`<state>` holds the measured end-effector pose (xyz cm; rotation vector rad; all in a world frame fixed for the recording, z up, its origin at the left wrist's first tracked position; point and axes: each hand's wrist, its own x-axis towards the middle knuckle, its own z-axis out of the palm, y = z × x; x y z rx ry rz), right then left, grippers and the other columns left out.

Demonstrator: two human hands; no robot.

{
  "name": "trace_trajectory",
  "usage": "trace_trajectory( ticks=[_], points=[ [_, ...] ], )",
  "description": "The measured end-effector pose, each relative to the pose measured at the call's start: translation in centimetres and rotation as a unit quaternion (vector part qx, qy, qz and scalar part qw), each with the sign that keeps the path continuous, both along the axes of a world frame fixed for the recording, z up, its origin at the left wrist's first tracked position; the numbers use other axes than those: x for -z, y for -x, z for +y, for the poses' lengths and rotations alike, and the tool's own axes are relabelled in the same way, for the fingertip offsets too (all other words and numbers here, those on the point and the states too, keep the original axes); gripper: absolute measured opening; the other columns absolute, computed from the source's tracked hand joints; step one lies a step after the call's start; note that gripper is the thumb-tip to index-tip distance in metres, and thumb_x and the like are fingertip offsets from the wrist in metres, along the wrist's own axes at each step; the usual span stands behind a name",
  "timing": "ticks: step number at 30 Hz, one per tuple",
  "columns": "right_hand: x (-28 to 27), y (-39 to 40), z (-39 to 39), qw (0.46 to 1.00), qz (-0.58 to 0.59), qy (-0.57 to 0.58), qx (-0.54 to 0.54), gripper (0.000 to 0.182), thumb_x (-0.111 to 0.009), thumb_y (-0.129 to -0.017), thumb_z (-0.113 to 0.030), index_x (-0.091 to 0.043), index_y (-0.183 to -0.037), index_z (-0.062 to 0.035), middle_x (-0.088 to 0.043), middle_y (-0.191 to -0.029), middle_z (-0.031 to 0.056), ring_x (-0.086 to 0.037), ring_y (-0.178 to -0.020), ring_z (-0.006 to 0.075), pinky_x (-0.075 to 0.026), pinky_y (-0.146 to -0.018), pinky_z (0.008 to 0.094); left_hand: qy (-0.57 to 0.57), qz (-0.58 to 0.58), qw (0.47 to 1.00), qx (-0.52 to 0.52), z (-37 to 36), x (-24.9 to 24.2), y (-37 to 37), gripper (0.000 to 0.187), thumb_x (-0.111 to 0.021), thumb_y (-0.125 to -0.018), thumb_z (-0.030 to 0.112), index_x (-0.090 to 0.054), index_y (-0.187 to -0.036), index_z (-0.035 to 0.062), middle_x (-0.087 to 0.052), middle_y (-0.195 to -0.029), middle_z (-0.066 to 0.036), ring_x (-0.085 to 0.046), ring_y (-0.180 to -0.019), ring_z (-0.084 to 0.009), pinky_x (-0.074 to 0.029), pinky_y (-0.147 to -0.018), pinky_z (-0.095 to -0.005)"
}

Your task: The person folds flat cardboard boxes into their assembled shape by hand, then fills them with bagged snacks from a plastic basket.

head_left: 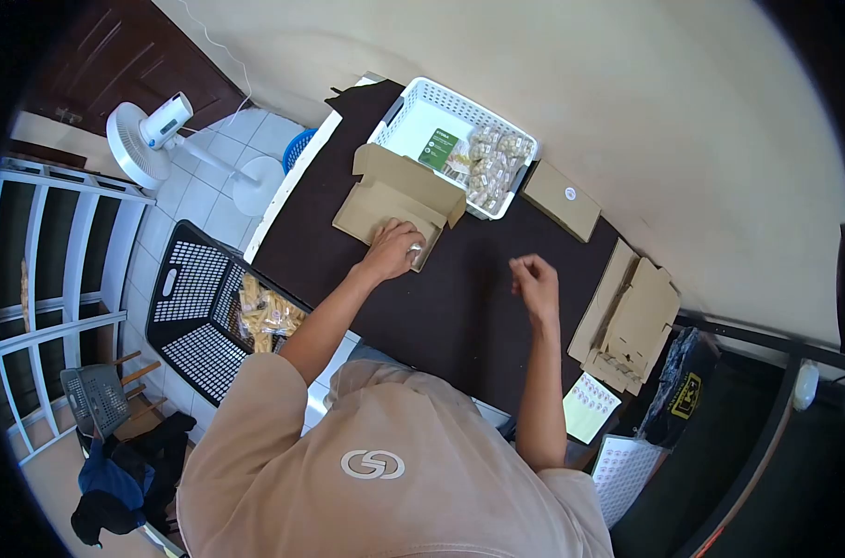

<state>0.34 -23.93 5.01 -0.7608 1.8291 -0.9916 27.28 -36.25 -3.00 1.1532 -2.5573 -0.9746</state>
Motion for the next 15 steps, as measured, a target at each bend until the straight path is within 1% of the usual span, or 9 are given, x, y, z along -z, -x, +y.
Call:
trace_trajectory(
  ticks=[2, 4, 5, 7, 8, 10, 11, 13, 15],
  points=[
    [-0.2, -0.7, -3.7, 0.996, 0.087, -0.038, -0.002, 0.017, -0.070, -0.087, -0.019, -0.069, -0.086, -0.0017, -0.062, -0.064, 0.0049, -0.060, -0.062, 0.0106, -0.047, -0.058, 0.0274, -0.009, -0.004, 1.000, 0.000, 0.0, 0.0, -0.3, 0.026, -0.070, -0.076, 0.006, -0.069, -0.101, 0.0122, -0.058, -0.108, -0.006, -0.049, -0.112, -0.0285, -0.040, -0.097, -0.0421],
    [1.4, -0.8, -7.4, 0.980, 0.198, 0.003, -0.030, 0.017, -0.072, -0.081, -0.018, -0.073, -0.092, -0.0049, -0.068, -0.072, 0.0106, -0.066, -0.067, 0.0226, -0.051, -0.064, 0.0344, -0.014, -0.011, 1.000, 0.000, -0.2, 0.4, -0.5, 0.024, -0.069, -0.076, 0.007, -0.070, -0.099, 0.0134, -0.057, -0.105, -0.004, -0.048, -0.112, -0.0271, -0.039, -0.095, -0.0430],
    [1.8, -0.8, -8.9, 0.980, 0.199, 0.003, -0.031, 0.017, -0.072, -0.081, -0.018, -0.073, -0.092, -0.0049, -0.068, -0.072, 0.0106, -0.066, -0.067, 0.0226, -0.051, -0.064, 0.0344, -0.017, 0.003, 1.000, 0.003, -0.2, 0.7, -0.6, 0.025, -0.070, -0.076, 0.007, -0.070, -0.100, 0.0136, -0.057, -0.104, -0.005, -0.048, -0.112, -0.0271, -0.039, -0.096, -0.0434],
    [1.7, -1.3, -12.0, 0.941, 0.323, 0.036, -0.100, 0.019, -0.069, -0.076, -0.012, -0.075, -0.094, -0.0078, -0.069, -0.078, 0.0149, -0.068, -0.077, 0.0345, -0.053, -0.073, 0.0410, -0.019, 0.016, 1.000, 0.002, -0.2, 0.7, -0.7, 0.026, -0.070, -0.076, 0.008, -0.070, -0.102, 0.0137, -0.056, -0.103, -0.006, -0.048, -0.113, -0.0271, -0.039, -0.096, -0.0439],
    [2.3, -1.4, -13.2, 0.941, 0.322, 0.035, -0.102, 0.019, -0.069, -0.076, -0.012, -0.075, -0.094, -0.0078, -0.069, -0.078, 0.0149, -0.068, -0.077, 0.0345, -0.053, -0.073, 0.0410, -0.017, 0.047, 0.998, -0.023, 0.1, 0.5, -0.7, 0.026, -0.070, -0.077, 0.008, -0.070, -0.102, 0.0129, -0.056, -0.104, -0.007, -0.048, -0.112, -0.0277, -0.040, -0.096, -0.0436],
    [4.1, -1.4, -14.9, 0.860, 0.458, 0.105, -0.200, 0.019, -0.068, -0.074, -0.010, -0.076, -0.092, -0.0090, -0.068, -0.074, 0.0153, -0.068, -0.075, 0.0336, -0.053, -0.075, 0.0418, -0.015, 0.075, 0.996, -0.051, 0.2, -0.2, -1.2, 0.026, -0.070, -0.078, 0.008, -0.069, -0.103, 0.0121, -0.056, -0.105, -0.008, -0.048, -0.112, -0.0284, -0.040, -0.096, -0.0432],
    [4.7, -1.2, -15.3, 0.859, 0.457, 0.105, -0.203, 0.019, -0.068, -0.074, -0.010, -0.076, -0.092, -0.0090, -0.068, -0.074, 0.0153, -0.068, -0.075, 0.0336, -0.053, -0.075, 0.0418, -0.024, 0.097, 0.993, -0.068, 0.3, -0.5, -1.5, 0.025, -0.070, -0.079, 0.009, -0.069, -0.104, 0.0106, -0.057, -0.105, -0.008, -0.049, -0.110, -0.0294, -0.040, -0.096, -0.0422],
    [4.7, -1.3, -16.1, 0.837, 0.457, 0.050, -0.295, 0.020, -0.067, -0.075, -0.009, -0.076, -0.093, -0.0089, -0.070, -0.078, 0.0167, -0.069, -0.080, 0.0341, -0.053, -0.079, 0.0431, -0.032, 0.121, 0.988, -0.087, 0.4, -0.9, -2.0, 0.025, -0.070, -0.080, 0.009, -0.068, -0.105, 0.0091, -0.057, -0.105, -0.009, -0.050, -0.108, -0.0305, -0.040, -0.097, -0.0411],
    [4.1, -1.5, -16.4, 0.848, 0.433, 0.037, -0.302, 0.019, -0.066, -0.076, -0.009, -0.076, -0.092, -0.0086, -0.070, -0.080, 0.0180, -0.069, -0.080, 0.0348, -0.054, -0.079, 0.0422, -0.040, 0.145, 0.983, -0.109, 0.6, -1.5, -2.7, 0.022, -0.068, -0.082, 0.009, -0.067, -0.104, 0.0057, -0.058, -0.104, -0.011, -0.053, -0.104, -0.0320, -0.042, -0.095, -0.0397]
  ],
)
